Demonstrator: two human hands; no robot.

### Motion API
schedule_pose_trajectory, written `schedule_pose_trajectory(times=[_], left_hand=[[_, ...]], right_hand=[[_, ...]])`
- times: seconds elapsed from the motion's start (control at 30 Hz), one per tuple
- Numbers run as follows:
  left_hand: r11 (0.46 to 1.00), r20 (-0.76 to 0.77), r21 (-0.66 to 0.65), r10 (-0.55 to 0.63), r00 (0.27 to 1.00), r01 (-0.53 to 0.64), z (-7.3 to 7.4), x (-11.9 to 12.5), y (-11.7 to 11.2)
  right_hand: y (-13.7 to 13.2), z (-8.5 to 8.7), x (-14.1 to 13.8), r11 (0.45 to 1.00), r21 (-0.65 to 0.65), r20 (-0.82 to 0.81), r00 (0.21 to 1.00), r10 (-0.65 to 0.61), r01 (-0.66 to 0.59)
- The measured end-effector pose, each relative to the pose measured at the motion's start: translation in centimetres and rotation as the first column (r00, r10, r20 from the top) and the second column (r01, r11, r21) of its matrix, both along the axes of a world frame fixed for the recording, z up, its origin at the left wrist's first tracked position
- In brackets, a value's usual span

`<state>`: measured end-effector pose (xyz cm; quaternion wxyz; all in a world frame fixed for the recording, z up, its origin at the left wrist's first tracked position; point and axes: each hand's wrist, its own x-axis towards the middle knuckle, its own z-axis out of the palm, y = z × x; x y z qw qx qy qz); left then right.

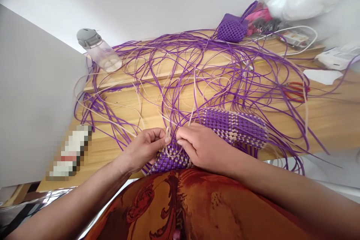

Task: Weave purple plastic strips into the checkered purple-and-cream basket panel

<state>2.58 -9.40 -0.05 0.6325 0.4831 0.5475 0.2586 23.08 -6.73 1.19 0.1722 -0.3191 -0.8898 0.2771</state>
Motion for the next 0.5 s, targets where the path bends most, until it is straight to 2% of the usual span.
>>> schedule_pose_trajectory(times=[0.07, 0.13, 0.2, 0.4, 0.5], left_hand=[[1.000, -0.029, 0.020, -0.016, 0.999, 0.016, -0.1, 0.0, 0.0], [0.999, -0.050, 0.031, -0.015, 0.999, 0.017, -0.4, 0.0, 0.0], [0.999, -0.063, 0.039, -0.008, 0.998, 0.010, -0.7, 0.0, 0.0], [0.997, -0.079, 0.079, 0.023, 0.997, -0.017, -0.8, 0.2, 0.0], [0.995, -0.116, 0.092, 0.037, 0.993, -0.026, -0.7, 0.3, 0.0]], right_hand=[[-0.3, 0.0, 0.2, 0.991, 0.135, -0.065, 0.998, 0.026, -0.017], [-0.5, 0.1, 0.4, 0.968, 0.233, -0.050, 0.993, 0.103, -0.088], [-0.8, 0.3, 0.4, 0.953, 0.267, 0.022, 0.990, 0.141, -0.142], [-1.5, 0.8, -0.2, 0.941, 0.312, 0.156, 0.984, 0.088, -0.134], [-1.7, 1.5, 0.0, 0.888, 0.429, 0.175, 0.980, 0.098, -0.165]])
